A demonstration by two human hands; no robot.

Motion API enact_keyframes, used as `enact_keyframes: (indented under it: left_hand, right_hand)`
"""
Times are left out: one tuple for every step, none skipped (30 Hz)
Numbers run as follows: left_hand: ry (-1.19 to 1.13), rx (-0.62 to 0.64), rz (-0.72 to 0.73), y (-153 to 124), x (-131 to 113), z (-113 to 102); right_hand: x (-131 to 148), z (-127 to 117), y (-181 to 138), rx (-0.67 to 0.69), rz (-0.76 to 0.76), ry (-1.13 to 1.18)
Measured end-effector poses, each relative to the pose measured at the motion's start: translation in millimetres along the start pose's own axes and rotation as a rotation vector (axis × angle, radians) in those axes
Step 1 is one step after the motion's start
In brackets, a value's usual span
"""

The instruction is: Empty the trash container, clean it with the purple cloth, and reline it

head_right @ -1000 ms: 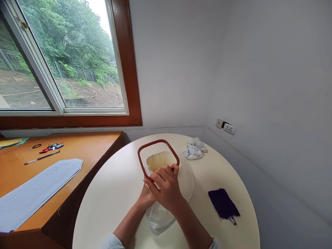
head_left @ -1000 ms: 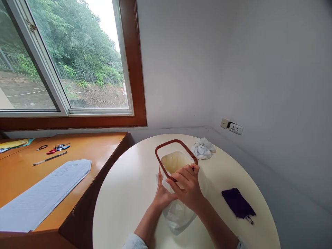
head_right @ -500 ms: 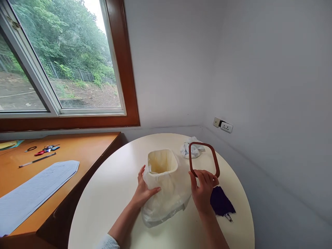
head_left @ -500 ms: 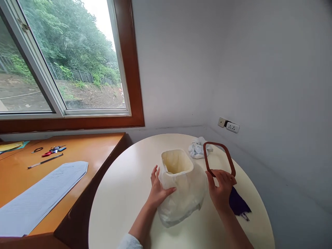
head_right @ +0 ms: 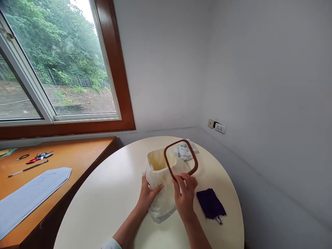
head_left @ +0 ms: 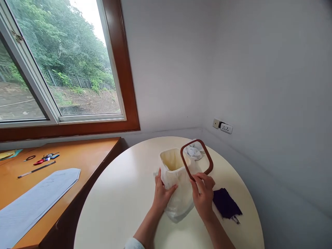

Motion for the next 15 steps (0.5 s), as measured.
enact_keyframes:
  left_hand:
    - [-0.010,0.028,-0.005,-0.9,-2.3,5.8]
    - [-0.020,0.058,-0.003,-2.3,-4.6,10.1]
    - [-0.030,0.080,0.006,-3.8,-7.0,12.0]
    - [-0.040,0.087,0.020,-5.2,-9.2,10.9]
    - [-0.057,0.073,0.033,-6.0,-10.8,6.5]
    - [-0.078,0.044,0.040,-6.1,-11.4,-0.7]
    - [-0.104,0.001,0.030,-5.4,-10.4,-10.5]
    - [-0.139,-0.049,0.000,-4.1,-7.7,-21.9]
    - [-0.183,-0.092,-0.050,-2.3,-3.4,-33.8]
    - [-0.244,-0.132,-0.128,-0.6,2.6,-45.6]
    - [-0.328,-0.127,-0.215,1.1,8.6,-54.2]
    - [-0.420,-0.146,-0.269,2.6,12.1,-63.8]
    - [-0.507,-0.163,-0.298,4.0,13.5,-72.6]
    - [-0.580,-0.175,-0.323,4.9,13.7,-80.2]
    - [-0.640,-0.188,-0.336,5.5,12.6,-86.9]
  right_hand:
    - [3.9,2.8,-2.0,0.016,-0.005,0.032]
    - [8.2,6.1,-4.4,0.036,-0.010,0.063]
    - [13.0,9.8,-7.1,0.060,-0.017,0.090]
    - [18.1,13.7,-10.0,0.086,-0.023,0.112]
    - [23.5,17.6,-12.9,0.113,-0.031,0.129]
    - [29.0,21.5,-15.6,0.138,-0.041,0.143]
    - [34.6,25.2,-18.1,0.163,-0.054,0.155]
    - [40.0,28.7,-20.1,0.186,-0.069,0.167]
    - [44.8,32.0,-21.6,0.209,-0.083,0.180]
    - [48.9,35.2,-22.7,0.229,-0.091,0.194]
    - [52.1,38.0,-23.4,0.247,-0.095,0.208]
    - [54.4,40.6,-23.9,0.262,-0.094,0.219]
    - [55.9,43.2,-24.5,0.277,-0.090,0.226]
    - [57.2,45.4,-25.3,0.290,-0.089,0.232]
    - [58.3,47.7,-26.3,0.306,-0.092,0.237]
Point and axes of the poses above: each hand's wrist, its own y-axis towards the middle knuckle, its own z-axis out of the palm, x = y × z, the point moved 6 cm from there along y, towards the middle knuckle, and after that the axes turned 11 degrees about y, right-handed, at the moved point
